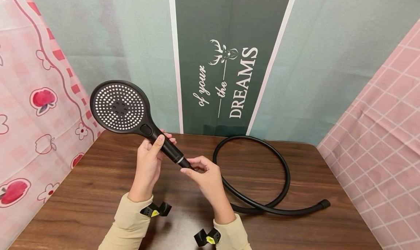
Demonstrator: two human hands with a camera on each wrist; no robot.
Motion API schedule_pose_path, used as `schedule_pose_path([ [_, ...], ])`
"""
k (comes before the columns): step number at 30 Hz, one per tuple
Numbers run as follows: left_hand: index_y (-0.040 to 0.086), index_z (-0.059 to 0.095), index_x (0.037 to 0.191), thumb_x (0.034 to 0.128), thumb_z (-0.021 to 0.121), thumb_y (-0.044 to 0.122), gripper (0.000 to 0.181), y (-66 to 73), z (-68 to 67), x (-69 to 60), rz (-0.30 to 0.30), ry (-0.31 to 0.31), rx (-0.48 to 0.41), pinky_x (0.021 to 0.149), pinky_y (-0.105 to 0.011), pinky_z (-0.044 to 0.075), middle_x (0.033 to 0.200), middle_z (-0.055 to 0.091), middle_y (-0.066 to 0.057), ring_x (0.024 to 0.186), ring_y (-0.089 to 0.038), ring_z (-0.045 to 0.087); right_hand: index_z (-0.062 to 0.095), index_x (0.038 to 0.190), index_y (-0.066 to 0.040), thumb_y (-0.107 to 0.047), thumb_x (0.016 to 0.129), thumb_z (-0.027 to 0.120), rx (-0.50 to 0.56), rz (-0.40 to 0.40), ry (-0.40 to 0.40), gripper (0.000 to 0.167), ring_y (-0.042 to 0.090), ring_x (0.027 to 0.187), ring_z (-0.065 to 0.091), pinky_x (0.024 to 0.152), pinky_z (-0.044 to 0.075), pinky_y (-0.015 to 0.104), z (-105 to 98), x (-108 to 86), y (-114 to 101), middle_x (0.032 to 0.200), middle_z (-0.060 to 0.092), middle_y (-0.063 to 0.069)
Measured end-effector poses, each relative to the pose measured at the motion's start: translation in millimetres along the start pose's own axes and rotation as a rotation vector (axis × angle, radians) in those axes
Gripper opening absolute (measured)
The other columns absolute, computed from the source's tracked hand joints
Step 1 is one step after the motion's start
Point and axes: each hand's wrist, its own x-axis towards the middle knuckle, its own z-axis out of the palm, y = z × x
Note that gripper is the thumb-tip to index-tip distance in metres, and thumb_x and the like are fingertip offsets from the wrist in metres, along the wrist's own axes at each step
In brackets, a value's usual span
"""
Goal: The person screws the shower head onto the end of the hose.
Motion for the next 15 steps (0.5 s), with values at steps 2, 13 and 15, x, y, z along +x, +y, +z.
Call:
schedule_pose_path([
  [2,-0.001,0.047,0.126,0.1022,0.053,0.009,0.027,0.2,0.1,-0.3,0.001,-0.001,-0.002,0.093,-0.025,0.057,0.095,0.071,0.004,0.089,-0.008,0.073,0.072,0.107,-0.006,-0.007,0.081,0.081,-0.001,0.005,0.002,0.028,0.007,0.044,0.041,0.04,0.035,0.019,-0.1,0.0,0.0,0.082,0.071,-0.005],
  [13,-0.001,0.047,0.125,0.1026,0.051,0.008,0.024,0.5,-0.2,-0.5,0.0,-0.004,-0.006,0.094,-0.026,0.057,0.095,0.071,0.004,0.089,-0.008,0.073,0.073,0.107,-0.008,-0.011,0.082,0.081,-0.019,0.044,-0.001,0.026,0.008,0.043,0.04,0.04,0.035,0.02,-0.1,-0.1,-0.1,0.082,0.073,-0.001],
  [15,0.0,0.047,0.125,0.1025,0.051,0.007,0.024,0.4,-0.4,-0.4,0.001,-0.005,-0.007,0.095,-0.026,0.057,0.095,0.071,0.004,0.089,-0.008,0.073,0.073,0.107,-0.008,-0.011,0.082,0.08,-0.017,0.05,-0.003,0.026,0.008,0.044,0.04,0.04,0.035,0.019,0.0,-0.2,-0.5,0.081,0.072,-0.003],
])
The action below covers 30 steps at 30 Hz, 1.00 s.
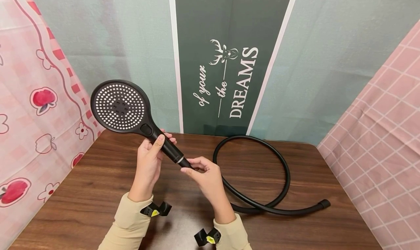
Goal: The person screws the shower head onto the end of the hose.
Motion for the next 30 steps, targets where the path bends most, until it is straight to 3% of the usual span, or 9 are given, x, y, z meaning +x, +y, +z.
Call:
schedule_pose_path([
  [13,-0.008,0.043,0.129,0.1023,0.053,0.009,0.033,-2.1,-2.1,1.5,0.001,-0.002,0.018,0.093,-0.025,0.057,0.095,0.071,0.005,0.088,-0.007,0.073,0.073,0.107,-0.007,-0.012,0.084,0.079,0.004,0.004,-0.012,0.024,0.009,0.045,0.042,0.04,0.036,0.019,-0.1,0.5,-1.0,0.076,0.07,-0.01],
  [21,-0.003,0.045,0.129,0.1025,0.052,0.009,0.029,0.7,-0.8,0.0,-0.002,-0.004,0.016,0.094,-0.026,0.057,0.095,0.071,0.005,0.089,-0.008,0.073,0.073,0.106,-0.007,-0.013,0.084,0.079,-0.009,-0.015,-0.019,0.023,0.012,0.045,0.043,0.039,0.038,0.023,-0.4,1.8,1.8,0.076,0.069,-0.009],
  [30,-0.007,0.043,0.13,0.1023,0.052,0.008,0.033,0.1,-0.7,0.0,0.004,-0.006,0.012,0.094,-0.027,0.057,0.095,0.07,0.005,0.088,-0.008,0.073,0.074,0.106,-0.006,-0.012,0.085,0.078,-0.008,-0.026,-0.023,0.022,0.009,0.044,0.043,0.038,0.038,0.024,-0.8,1.9,2.2,0.075,0.068,-0.006],
])
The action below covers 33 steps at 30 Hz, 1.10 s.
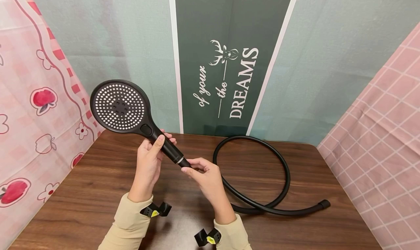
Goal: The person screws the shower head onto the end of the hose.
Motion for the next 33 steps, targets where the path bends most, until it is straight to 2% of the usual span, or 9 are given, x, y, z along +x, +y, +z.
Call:
schedule_pose_path([
  [5,-0.006,0.044,0.129,0.1023,0.052,0.008,0.031,0.2,0.1,-0.1,-0.001,0.001,0.004,0.094,-0.027,0.057,0.095,0.07,0.005,0.088,-0.008,0.073,0.074,0.106,-0.007,-0.013,0.086,0.077,0.001,0.007,0.003,0.022,0.009,0.045,0.043,0.039,0.038,0.021,0.2,0.0,0.3,0.076,0.068,0.004],
  [11,-0.008,0.043,0.13,0.1024,0.053,0.009,0.034,0.0,-0.1,0.0,0.001,-0.002,0.004,0.094,-0.027,0.057,0.095,0.07,0.005,0.089,-0.007,0.073,0.074,0.107,-0.007,-0.013,0.087,0.076,0.0,0.01,0.0,0.022,0.011,0.045,0.044,0.039,0.038,0.023,-0.3,-0.6,-0.3,0.078,0.067,0.021],
  [15,-0.006,0.044,0.129,0.1023,0.053,0.009,0.032,-0.7,-0.7,0.3,0.002,-0.001,0.005,0.094,-0.027,0.057,0.095,0.07,0.005,0.088,-0.007,0.073,0.074,0.108,-0.006,-0.013,0.087,0.076,-0.004,0.008,-0.003,0.022,0.009,0.045,0.044,0.038,0.039,0.025,-0.6,-0.9,-0.4,0.079,0.066,0.025],
  [21,-0.006,0.044,0.128,0.1019,0.054,0.009,0.032,-1.0,-0.9,0.1,0.004,-0.003,0.002,0.094,-0.027,0.057,0.096,0.071,0.004,0.088,-0.008,0.073,0.074,0.107,-0.005,-0.012,0.087,0.076,-0.011,0.004,0.005,0.021,0.012,0.044,0.044,0.037,0.039,0.029,-0.6,-0.7,-0.8,0.074,0.066,0.015],
  [26,-0.009,0.043,0.13,0.1017,0.055,0.01,0.036,-1.3,-0.9,0.5,0.006,-0.002,-0.004,0.094,-0.027,0.057,0.098,0.071,-0.001,0.088,-0.008,0.073,0.074,0.106,-0.003,-0.012,0.086,0.077,-0.008,0.013,0.004,0.022,0.009,0.044,0.043,0.038,0.038,0.025,-0.5,-0.8,-1.7,0.073,0.066,0.004],
  [33,-0.013,0.04,0.132,0.102,0.054,0.01,0.039,-1.3,-0.3,1.1,0.003,-0.004,-0.006,0.093,-0.026,0.057,0.095,0.071,0.004,0.088,-0.007,0.073,0.075,0.105,-0.008,-0.011,0.079,0.083,-0.041,0.023,0.016,0.028,0.008,0.043,0.041,0.04,0.038,0.02,-1.5,-1.1,-2.8,0.08,0.067,0.002],
])
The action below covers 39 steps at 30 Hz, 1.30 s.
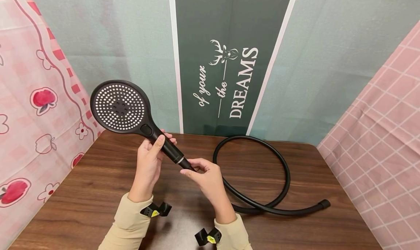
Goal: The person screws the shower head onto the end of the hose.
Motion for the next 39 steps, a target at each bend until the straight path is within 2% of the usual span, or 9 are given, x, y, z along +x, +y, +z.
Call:
schedule_pose_path([
  [7,-0.012,0.04,0.132,0.102,0.053,0.008,0.038,0.8,-0.2,-0.3,-0.001,0.001,-0.01,0.093,-0.026,0.057,0.095,0.071,0.003,0.087,-0.008,0.073,0.073,0.109,-0.01,-0.009,0.077,0.084,-0.001,0.005,0.008,0.033,0.007,0.048,0.045,0.04,0.037,0.019,1.1,1.5,0.3,0.087,0.07,0.01],
  [18,-0.012,0.04,0.133,0.1021,0.052,0.007,0.038,1.6,0.3,-1.2,-0.002,-0.003,-0.012,0.095,-0.026,0.057,0.096,0.071,0.002,0.088,-0.007,0.073,0.069,0.104,-0.002,-0.006,0.077,0.084,0.019,0.004,0.01,0.031,0.008,0.049,0.045,0.04,0.037,0.019,2.9,2.1,-1.4,0.084,0.068,0.016],
  [24,-0.012,0.04,0.132,0.1022,0.052,0.007,0.037,1.1,0.2,-0.7,-0.002,-0.003,-0.01,0.095,-0.027,0.057,0.095,0.071,0.003,0.088,-0.007,0.073,0.069,0.104,0.0,-0.005,0.078,0.083,0.033,-0.002,0.003,0.03,0.007,0.048,0.044,0.04,0.037,0.019,2.4,1.4,-1.4,0.082,0.067,0.012],
  [28,-0.007,0.044,0.129,0.1022,0.052,0.007,0.032,1.9,0.5,-1.2,-0.004,0.001,-0.014,0.094,-0.027,0.057,0.095,0.071,0.003,0.088,-0.008,0.073,0.07,0.104,0.0,-0.005,0.078,0.083,0.038,-0.004,-0.002,0.029,0.007,0.046,0.043,0.04,0.037,0.019,2.2,1.3,-1.6,0.08,0.066,0.009],
  [33,-0.009,0.043,0.131,0.1021,0.052,0.007,0.034,2.0,0.0,-1.3,-0.001,-0.001,-0.013,0.094,-0.026,0.057,0.095,0.071,0.003,0.088,-0.008,0.073,0.071,0.104,-0.001,-0.005,0.078,0.082,0.037,0.002,0.001,0.028,0.007,0.046,0.044,0.04,0.037,0.018,2.1,1.1,-1.2,0.079,0.066,0.005],
  [35,-0.011,0.041,0.133,0.1021,0.053,0.008,0.038,1.4,-0.3,-0.9,0.001,-0.004,-0.009,0.094,-0.026,0.057,0.095,0.071,0.004,0.088,-0.007,0.073,0.07,0.105,-0.004,-0.005,0.079,0.082,0.04,0.006,0.0,0.029,0.007,0.047,0.045,0.04,0.037,0.018,2.2,1.0,-0.9,0.081,0.067,0.004],
  [39,-0.007,0.045,0.129,0.1018,0.054,0.009,0.033,0.0,-0.6,-0.2,0.001,-0.001,-0.01,0.094,-0.026,0.057,0.096,0.071,0.001,0.088,-0.008,0.073,0.067,0.109,-0.008,-0.007,0.079,0.083,0.054,0.01,-0.007,0.034,0.008,0.052,0.048,0.04,0.037,0.018,2.5,0.5,-1.7,0.09,0.071,0.01],
])
